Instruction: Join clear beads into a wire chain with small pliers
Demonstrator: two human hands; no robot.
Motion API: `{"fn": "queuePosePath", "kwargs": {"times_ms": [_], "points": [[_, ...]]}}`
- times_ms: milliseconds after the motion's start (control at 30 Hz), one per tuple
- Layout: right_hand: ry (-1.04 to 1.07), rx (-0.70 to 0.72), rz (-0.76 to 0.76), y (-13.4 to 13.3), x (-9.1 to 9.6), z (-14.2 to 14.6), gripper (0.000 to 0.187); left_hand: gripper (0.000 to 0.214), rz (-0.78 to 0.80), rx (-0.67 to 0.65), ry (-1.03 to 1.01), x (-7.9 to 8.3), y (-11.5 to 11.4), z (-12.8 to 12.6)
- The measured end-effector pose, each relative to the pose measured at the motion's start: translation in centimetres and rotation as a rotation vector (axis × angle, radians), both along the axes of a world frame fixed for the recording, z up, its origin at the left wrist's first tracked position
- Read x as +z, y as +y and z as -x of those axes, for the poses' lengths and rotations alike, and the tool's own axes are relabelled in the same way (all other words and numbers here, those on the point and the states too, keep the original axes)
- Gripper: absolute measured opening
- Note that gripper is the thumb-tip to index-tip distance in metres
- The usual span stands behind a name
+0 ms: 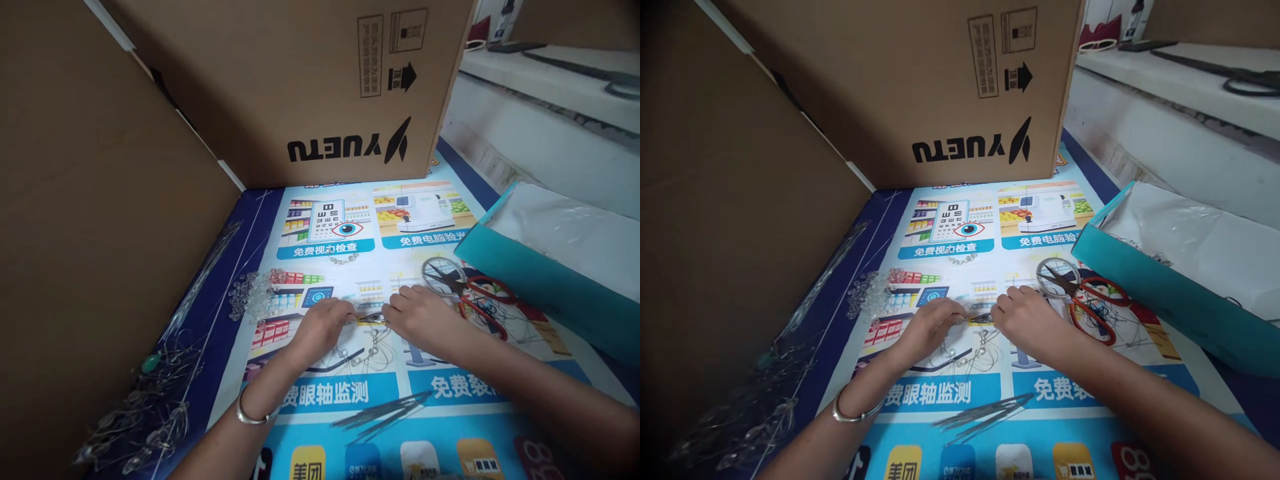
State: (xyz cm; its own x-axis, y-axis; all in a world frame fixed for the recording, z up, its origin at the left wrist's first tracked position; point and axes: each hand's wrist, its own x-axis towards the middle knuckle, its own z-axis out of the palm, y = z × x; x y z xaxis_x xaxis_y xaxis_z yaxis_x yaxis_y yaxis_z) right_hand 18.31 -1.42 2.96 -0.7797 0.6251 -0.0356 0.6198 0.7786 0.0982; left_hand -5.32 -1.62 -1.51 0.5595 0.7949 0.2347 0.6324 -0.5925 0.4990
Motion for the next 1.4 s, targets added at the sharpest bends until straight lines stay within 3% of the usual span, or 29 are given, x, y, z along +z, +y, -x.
{"fn": "queuePosePath", "kwargs": {"times_ms": [167, 533, 867, 1400], "points": [[0.073, -0.049, 0.052, 0.1, -0.3, -0.1, 0.018, 0.014, 0.062, -0.038, -0.015, -0.1, 0.1, 0.2], [0.155, -0.106, 0.160, 0.4, -0.1, -0.1, 0.026, 0.016, 0.113, -0.137, -0.246, 0.1, 0.6, 1.1], [0.162, -0.095, 0.036, -0.1, 0.5, 0.1, 0.023, 0.010, 0.053, -0.188, -0.369, 0.6, 0.9, 1.3], [0.160, -0.048, -0.033, 0.0, 1.4, -0.2, 0.018, 0.016, -0.095, -0.194, -0.253, 1.0, 0.4, 1.3]]}}
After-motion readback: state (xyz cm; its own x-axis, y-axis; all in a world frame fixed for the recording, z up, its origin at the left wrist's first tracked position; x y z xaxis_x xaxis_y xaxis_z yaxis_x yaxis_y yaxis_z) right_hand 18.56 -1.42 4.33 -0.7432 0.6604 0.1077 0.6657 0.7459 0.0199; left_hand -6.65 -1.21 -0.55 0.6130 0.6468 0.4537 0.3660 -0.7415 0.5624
